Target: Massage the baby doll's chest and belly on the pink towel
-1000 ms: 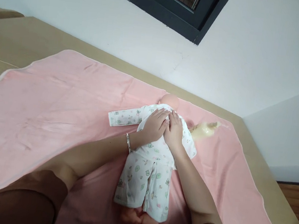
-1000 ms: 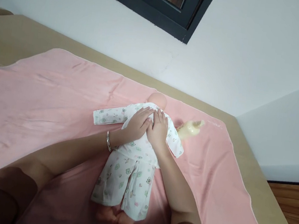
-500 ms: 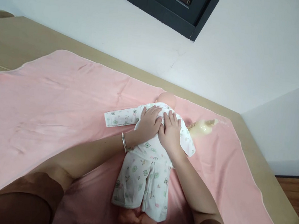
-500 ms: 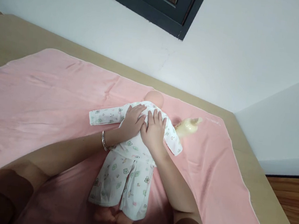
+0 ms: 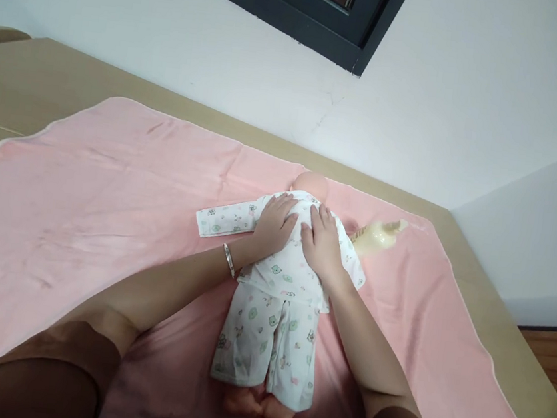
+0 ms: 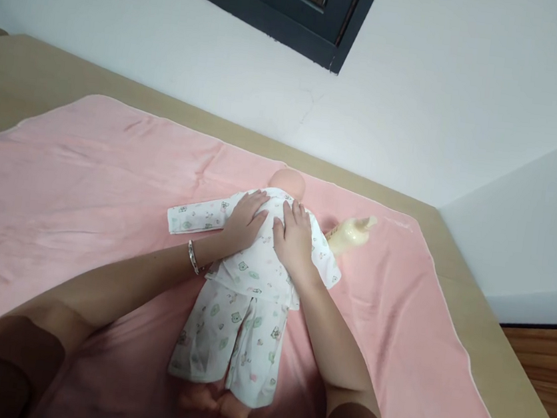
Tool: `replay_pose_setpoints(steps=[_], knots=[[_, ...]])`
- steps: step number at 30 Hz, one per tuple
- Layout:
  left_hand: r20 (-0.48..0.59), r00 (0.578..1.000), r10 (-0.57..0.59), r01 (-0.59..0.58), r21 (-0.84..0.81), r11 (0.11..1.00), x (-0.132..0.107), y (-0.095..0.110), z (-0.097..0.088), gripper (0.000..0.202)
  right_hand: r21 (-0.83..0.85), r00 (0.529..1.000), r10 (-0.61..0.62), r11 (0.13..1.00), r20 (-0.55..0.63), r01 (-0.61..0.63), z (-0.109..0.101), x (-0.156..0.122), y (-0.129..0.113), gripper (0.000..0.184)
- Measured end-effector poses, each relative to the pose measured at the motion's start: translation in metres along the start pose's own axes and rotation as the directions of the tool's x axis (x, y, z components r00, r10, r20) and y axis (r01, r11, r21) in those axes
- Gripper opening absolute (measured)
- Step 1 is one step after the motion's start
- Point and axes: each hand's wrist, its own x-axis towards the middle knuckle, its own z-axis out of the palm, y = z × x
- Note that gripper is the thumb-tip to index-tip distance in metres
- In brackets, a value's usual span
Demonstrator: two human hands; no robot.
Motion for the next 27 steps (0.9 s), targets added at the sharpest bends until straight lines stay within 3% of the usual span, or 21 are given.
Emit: replay_pose_setpoints(steps=[5, 8, 10, 13, 16, 20, 23, 27], knots=[[-0.053, 0.998, 0.046, -0.046, -0.012, 0.999, -0.001, -0.004, 0.001, 0.041, -0.135, 0.987, -0.112, 0.983, 0.113, 0.127, -0.001, -0.014, -0.023, 0.062], [-0.057, 0.997, 0.045, -0.046, -0.021, 0.999, 0.000, -0.004, 0.001, 0.040, -0.101, 0.969, -0.198, 0.972, 0.151, 0.214, -0.004, -0.009, -0.018, 0.054], [-0.051, 0.998, 0.041, -0.042, -0.020, 0.999, 0.000, -0.003, 0.001, 0.039, -0.050, 0.974, -0.193, 0.978, 0.117, 0.200, -0.004, -0.001, -0.006, 0.052], [-0.041, 0.999, 0.036, -0.037, -0.018, 0.999, 0.001, -0.001, 0.000, 0.038, 0.023, 0.998, -0.068, 0.997, 0.014, 0.068, -0.003, 0.006, 0.010, 0.054], [-0.041, 0.998, 0.044, -0.045, -0.016, 0.999, 0.000, -0.001, -0.001, 0.038, 0.015, 1.000, 0.019, 1.000, -0.002, -0.019, 0.000, 0.003, 0.006, 0.057], [-0.062, 0.996, 0.071, -0.072, -0.016, 0.997, -0.001, -0.004, 0.001, 0.039, -0.080, 0.992, -0.096, 0.992, 0.081, 0.102, 0.000, -0.012, -0.017, 0.052], [-0.068, 0.994, 0.086, -0.087, -0.018, 0.996, -0.001, -0.005, 0.001, 0.041, -0.063, 0.970, -0.196, 0.976, 0.140, 0.206, -0.003, -0.012, -0.022, 0.047], [-0.052, 0.998, 0.047, -0.048, -0.012, 0.999, 0.000, -0.002, 0.000, 0.038, -0.018, 0.990, -0.108, 0.994, 0.091, 0.110, -0.007, 0.003, -0.003, 0.052]])
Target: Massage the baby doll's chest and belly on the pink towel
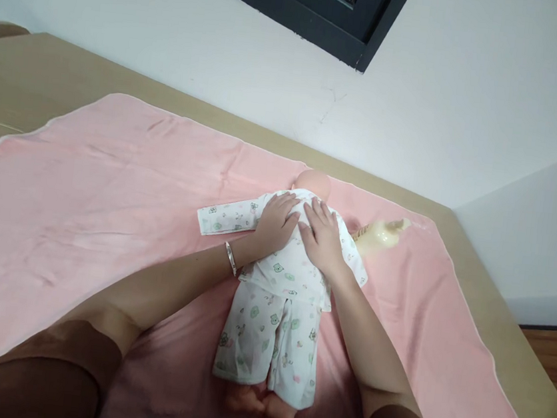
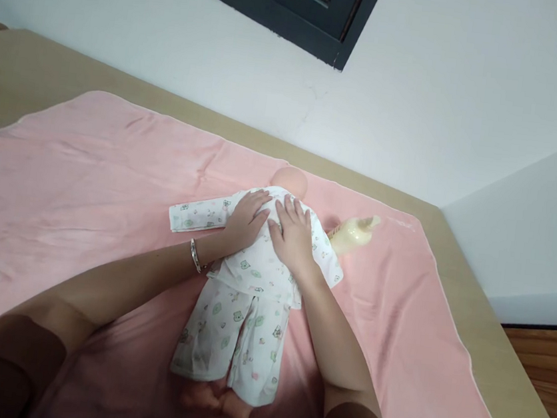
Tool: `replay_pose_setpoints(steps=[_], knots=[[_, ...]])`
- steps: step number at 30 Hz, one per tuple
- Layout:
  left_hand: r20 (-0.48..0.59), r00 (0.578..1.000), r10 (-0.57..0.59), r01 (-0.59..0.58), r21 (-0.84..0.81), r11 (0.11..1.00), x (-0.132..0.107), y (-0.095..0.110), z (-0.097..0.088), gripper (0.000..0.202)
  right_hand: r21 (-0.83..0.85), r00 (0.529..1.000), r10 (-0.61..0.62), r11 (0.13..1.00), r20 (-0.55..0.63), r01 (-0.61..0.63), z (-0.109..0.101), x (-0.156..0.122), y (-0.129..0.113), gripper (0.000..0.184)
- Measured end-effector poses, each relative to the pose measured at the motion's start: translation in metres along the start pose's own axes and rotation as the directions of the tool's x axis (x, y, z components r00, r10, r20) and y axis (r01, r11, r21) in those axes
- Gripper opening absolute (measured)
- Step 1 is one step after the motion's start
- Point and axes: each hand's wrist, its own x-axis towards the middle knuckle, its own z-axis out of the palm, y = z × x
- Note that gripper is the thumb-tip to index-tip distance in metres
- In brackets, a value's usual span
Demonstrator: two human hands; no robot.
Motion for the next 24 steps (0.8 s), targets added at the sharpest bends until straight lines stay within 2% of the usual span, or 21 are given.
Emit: replay_pose_setpoints(steps=[3, 7, 9, 11, 14, 17, 19, 22, 24], knots=[[0.011, 1.000, -0.013, 0.013, -0.008, 1.000, 0.000, 0.003, -0.002, 0.036, -0.010, 0.994, 0.100, 0.995, -0.034, -0.100, 0.001, 0.002, 0.005, 0.058], [0.011, 1.000, -0.009, 0.009, -0.009, 1.000, 0.000, 0.003, -0.003, 0.037, -0.105, 0.979, 0.177, 0.976, -0.103, -0.188, 0.009, -0.017, -0.023, 0.061], [0.006, 1.000, -0.010, 0.010, -0.009, 1.000, -0.001, 0.001, -0.002, 0.037, -0.139, 0.986, 0.136, 0.979, -0.092, -0.148, 0.012, -0.026, -0.037, 0.061], [-0.005, 1.000, -0.012, 0.012, -0.016, 1.000, 0.000, -0.001, 0.000, 0.037, -0.153, 0.998, 0.054, 0.987, -0.027, -0.058, 0.011, -0.026, -0.040, 0.059], [-0.014, 1.000, -0.006, 0.006, -0.027, 1.000, 0.001, -0.001, 0.001, 0.037, -0.098, 0.997, -0.043, 0.994, 0.065, 0.050, 0.004, -0.012, -0.022, 0.055], [-0.004, 1.000, -0.012, 0.012, -0.023, 1.000, 0.001, 0.001, 0.000, 0.036, -0.023, 0.999, 0.039, 0.999, 0.009, -0.039, -0.002, 0.003, 0.002, 0.058], [0.005, 1.000, -0.023, 0.023, -0.018, 1.000, 0.001, 0.002, -0.001, 0.036, -0.034, 0.992, 0.120, 0.992, -0.038, -0.121, -0.001, 0.004, 0.005, 0.062], [0.010, 1.000, -0.022, 0.022, -0.012, 1.000, 0.000, 0.003, -0.002, 0.037, -0.122, 0.987, 0.148, 0.980, -0.062, -0.155, 0.008, -0.012, -0.014, 0.061], [0.008, 1.000, -0.018, 0.018, -0.015, 1.000, 0.000, 0.001, -0.002, 0.037, -0.166, 0.993, 0.096, 0.980, -0.070, -0.106, 0.015, -0.026, -0.033, 0.060]])
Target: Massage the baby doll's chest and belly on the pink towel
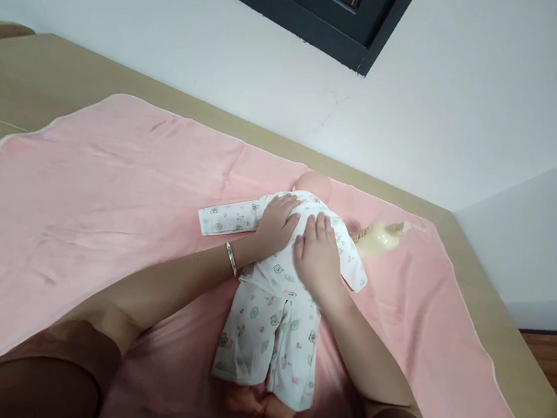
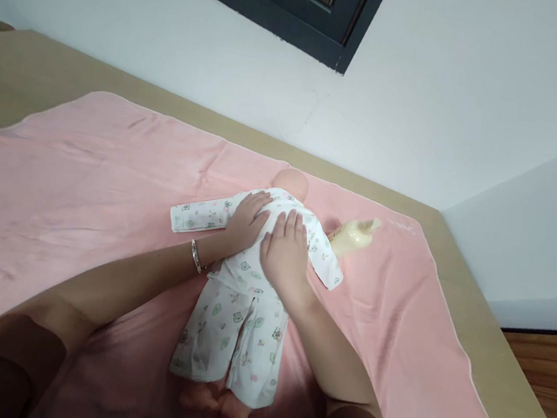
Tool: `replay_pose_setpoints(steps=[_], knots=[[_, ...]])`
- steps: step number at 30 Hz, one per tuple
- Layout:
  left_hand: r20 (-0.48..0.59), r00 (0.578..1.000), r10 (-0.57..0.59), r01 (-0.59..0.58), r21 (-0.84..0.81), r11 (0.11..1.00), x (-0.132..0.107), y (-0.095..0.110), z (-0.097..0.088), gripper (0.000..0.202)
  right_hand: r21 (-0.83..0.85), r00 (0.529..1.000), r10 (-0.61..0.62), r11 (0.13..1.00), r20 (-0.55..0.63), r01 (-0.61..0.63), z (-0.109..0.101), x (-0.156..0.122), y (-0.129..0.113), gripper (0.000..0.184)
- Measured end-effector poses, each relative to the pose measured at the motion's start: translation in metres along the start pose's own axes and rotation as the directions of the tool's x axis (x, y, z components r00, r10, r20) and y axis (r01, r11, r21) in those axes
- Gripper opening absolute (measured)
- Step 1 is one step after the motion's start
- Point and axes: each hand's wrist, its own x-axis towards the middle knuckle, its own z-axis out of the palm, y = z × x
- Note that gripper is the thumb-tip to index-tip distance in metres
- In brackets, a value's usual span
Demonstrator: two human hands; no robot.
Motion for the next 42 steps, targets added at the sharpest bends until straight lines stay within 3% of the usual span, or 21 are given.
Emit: replay_pose_setpoints(steps=[4, 9, 15, 21, 25, 28, 31, 38, 42], knots=[[-0.002, 1.000, -0.009, 0.009, -0.017, 1.000, 0.001, -0.004, 0.002, 0.040, -0.016, 0.986, -0.159, 0.987, 0.050, 0.160, 0.000, -0.013, -0.017, 0.062], [-0.019, 1.000, 0.023, -0.023, -0.026, 0.999, 0.001, -0.005, 0.003, 0.050, 0.089, 0.961, -0.247, 0.967, 0.121, 0.237, -0.010, 0.015, 0.015, 0.055], [-0.053, 0.998, 0.044, -0.046, -0.041, 0.998, -0.001, -0.005, 0.003, 0.058, 0.179, 0.981, -0.184, 0.969, 0.057, 0.171, -0.006, 0.033, 0.043, 0.052], [-0.031, 0.999, 0.027, -0.028, -0.032, 0.999, 0.001, -0.006, 0.003, 0.048, 0.100, 1.000, -0.008, 0.995, -0.020, 0.010, -0.002, 0.022, 0.030, 0.058], [0.005, 1.000, -0.004, 0.004, 0.069, 0.998, 0.001, -0.001, 0.002, 0.039, -0.031, 0.995, 0.088, 0.996, -0.040, -0.089, -0.005, 0.016, 0.023, 0.064], [0.015, 0.999, -0.041, 0.038, 0.163, 0.986, 0.001, 0.003, 0.001, 0.042, -0.072, 0.997, 0.079, 0.994, -0.009, -0.079, -0.007, 0.018, 0.027, 0.066], [0.031, 0.999, -0.044, 0.036, 0.213, 0.976, 0.000, 0.003, 0.002, 0.047, -0.008, 0.995, 0.091, 0.996, 0.034, -0.091, -0.006, 0.025, 0.039, 0.066], [0.124, 0.990, 0.069, -0.096, 0.227, 0.969, 0.003, 0.001, 0.001, 0.046, 0.114, 0.992, 0.103, 0.987, 0.069, -0.110, -0.003, 0.037, 0.056, 0.062], [0.069, 0.990, 0.124, -0.136, 0.230, 0.964, 0.004, 0.003, -0.002, 0.039, 0.166, 0.995, 0.044, 0.984, 0.090, -0.058, -0.004, 0.035, 0.050, 0.058]])
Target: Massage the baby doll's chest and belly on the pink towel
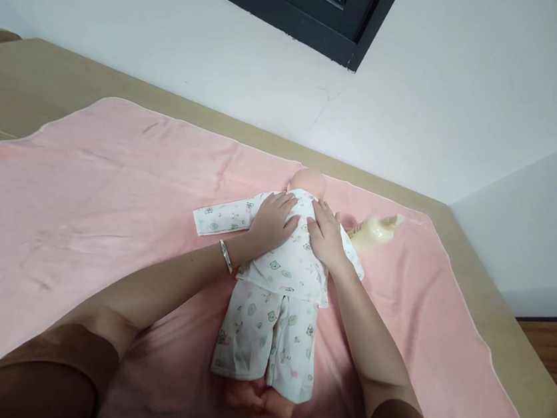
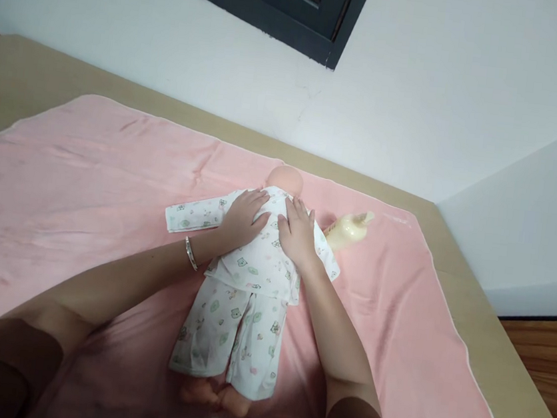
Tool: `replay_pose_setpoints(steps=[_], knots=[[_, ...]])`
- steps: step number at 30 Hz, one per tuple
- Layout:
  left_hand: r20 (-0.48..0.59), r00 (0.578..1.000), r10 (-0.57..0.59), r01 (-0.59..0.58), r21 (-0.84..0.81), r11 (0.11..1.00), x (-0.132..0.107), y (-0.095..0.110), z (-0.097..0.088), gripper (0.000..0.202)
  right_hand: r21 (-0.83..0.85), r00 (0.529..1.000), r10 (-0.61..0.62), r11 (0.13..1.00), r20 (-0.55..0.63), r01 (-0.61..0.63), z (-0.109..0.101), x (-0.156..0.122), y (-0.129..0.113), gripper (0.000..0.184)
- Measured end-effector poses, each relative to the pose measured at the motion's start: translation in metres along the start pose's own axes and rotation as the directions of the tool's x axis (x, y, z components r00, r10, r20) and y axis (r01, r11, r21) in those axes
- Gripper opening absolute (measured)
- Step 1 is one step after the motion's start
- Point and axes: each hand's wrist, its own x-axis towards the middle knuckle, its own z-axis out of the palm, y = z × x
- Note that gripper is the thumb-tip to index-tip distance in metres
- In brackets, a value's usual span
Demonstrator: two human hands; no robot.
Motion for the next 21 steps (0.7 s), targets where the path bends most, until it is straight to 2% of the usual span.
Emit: replay_pose_setpoints(steps=[4, 7, 9, 11, 16, 18, 21], knots=[[-0.067, 0.996, 0.063, -0.060, 0.043, 0.997, -0.002, 0.006, -0.006, 0.029, -0.084, 0.999, -0.005, 0.996, -0.035, 0.002, 0.000, -0.011, -0.017, 0.058], [-0.057, 0.995, 0.086, -0.080, 0.098, 0.992, -0.004, 0.011, -0.012, 0.028, -0.173, 1.000, -0.021, 0.985, -0.013, 0.018, -0.001, -0.023, -0.031, 0.060], [-0.047, 0.997, 0.061, -0.055, 0.122, 0.991, -0.004, 0.013, -0.014, 0.030, -0.174, 1.000, -0.017, 0.985, 0.007, 0.018, -0.003, -0.026, -0.035, 0.060], [-0.040, 0.999, 0.020, -0.014, 0.133, 0.991, -0.004, 0.012, -0.011, 0.033, -0.142, 1.000, 0.005, 0.990, 0.008, -0.004, -0.004, -0.024, -0.030, 0.060], [0.034, 0.995, -0.091, 0.087, 0.117, 0.989, 0.001, 0.003, -0.002, 0.052, -0.078, 0.999, 0.045, 0.996, -0.001, -0.045, -0.002, -0.003, -0.002, 0.069], [0.054, 0.996, -0.072, 0.066, 0.097, 0.993, 0.003, 0.001, -0.002, 0.051, -0.074, 0.999, 0.032, 0.997, 0.000, -0.032, -0.002, 0.003, 0.004, 0.069], [0.078, 0.996, 0.052, -0.057, 0.067, 0.996, 0.005, 0.002, -0.007, 0.044, -0.118, 1.000, 0.008, 0.993, 0.018, -0.006, -0.003, 0.003, -0.003, 0.064]])
